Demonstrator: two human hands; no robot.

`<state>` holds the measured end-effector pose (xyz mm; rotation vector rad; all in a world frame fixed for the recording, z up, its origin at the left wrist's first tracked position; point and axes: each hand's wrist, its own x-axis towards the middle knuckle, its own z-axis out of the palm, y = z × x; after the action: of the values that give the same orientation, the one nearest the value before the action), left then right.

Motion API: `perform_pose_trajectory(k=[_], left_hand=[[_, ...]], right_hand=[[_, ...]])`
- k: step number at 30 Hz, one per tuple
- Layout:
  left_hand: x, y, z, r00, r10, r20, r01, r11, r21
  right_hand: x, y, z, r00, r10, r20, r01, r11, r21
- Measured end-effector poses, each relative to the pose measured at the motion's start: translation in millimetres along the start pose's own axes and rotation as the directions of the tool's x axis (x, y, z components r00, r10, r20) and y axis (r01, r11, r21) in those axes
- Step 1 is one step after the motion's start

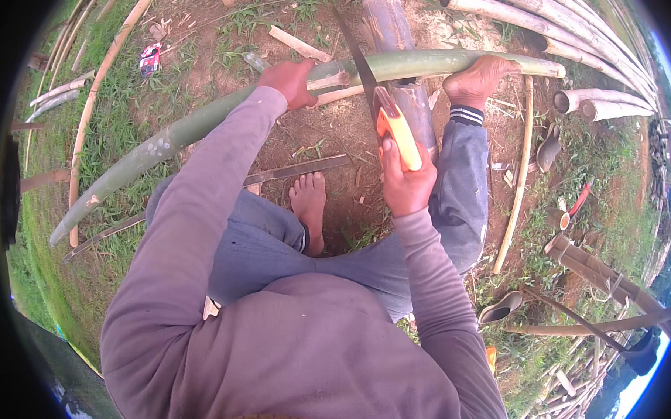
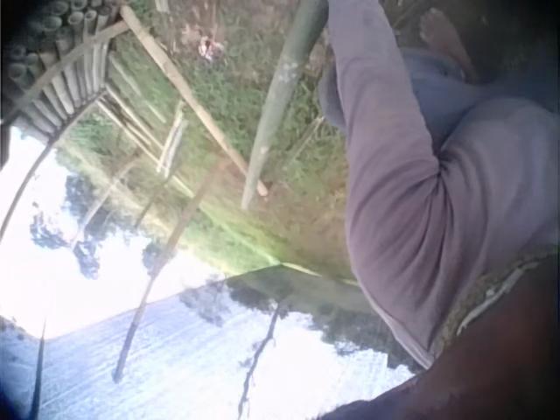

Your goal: The person sits on the ground and uses a hand saw to cut long bamboo poles into shorter sections. They repeatedly position the bamboo on a support log, saw through it, and set the cut pieces aside.

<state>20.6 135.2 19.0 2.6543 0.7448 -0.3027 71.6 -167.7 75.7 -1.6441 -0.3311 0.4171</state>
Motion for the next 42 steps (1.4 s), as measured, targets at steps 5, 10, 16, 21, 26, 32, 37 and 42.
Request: perform_pose_trajectory(k=[5,10,16,21,26,32,37,42], left_hand=[[-5,4,-11,0.999,-0.002,0.037,0.002,1.000,-0.003],[-4,-1,-16,0.998,-0.025,0.063,0.026,1.000,-0.005],[-2,8,-7,1.000,-0.015,0.012,0.015,1.000,0.003],[-5,2,-5,0.999,-0.015,0.041,0.015,1.000,-0.011],[3,-7,-15,0.996,-0.032,0.082,0.032,0.999,0.002],[22,-5,-16,0.988,0.023,0.154,-0.009,0.996,-0.092],[24,-17,-19,0.984,0.047,0.173,-0.024,0.991,-0.129],[31,-20,-11,0.971,0.055,0.232,-0.016,0.986,-0.163]], right_hand=[[31,23,13,0.999,-0.039,0.013,0.041,0.986,-0.163],[-106,-1,-71,1.000,0.000,-0.006,-0.001,0.997,-0.078],[7,15,3,0.999,-0.055,-0.001,0.055,0.998,-0.027],[27,29,18,0.997,-0.079,0.005,0.080,0.990,-0.118],[-76,24,-48,1.000,-0.027,-0.002,0.026,0.993,-0.114],[50,27,28,0.992,-0.120,-0.025,0.119,0.991,-0.057],[5,21,10,0.996,-0.091,-0.017,0.088,0.984,-0.154],[-134,9,-82,0.991,-0.133,0.023,0.135,0.969,-0.208]])
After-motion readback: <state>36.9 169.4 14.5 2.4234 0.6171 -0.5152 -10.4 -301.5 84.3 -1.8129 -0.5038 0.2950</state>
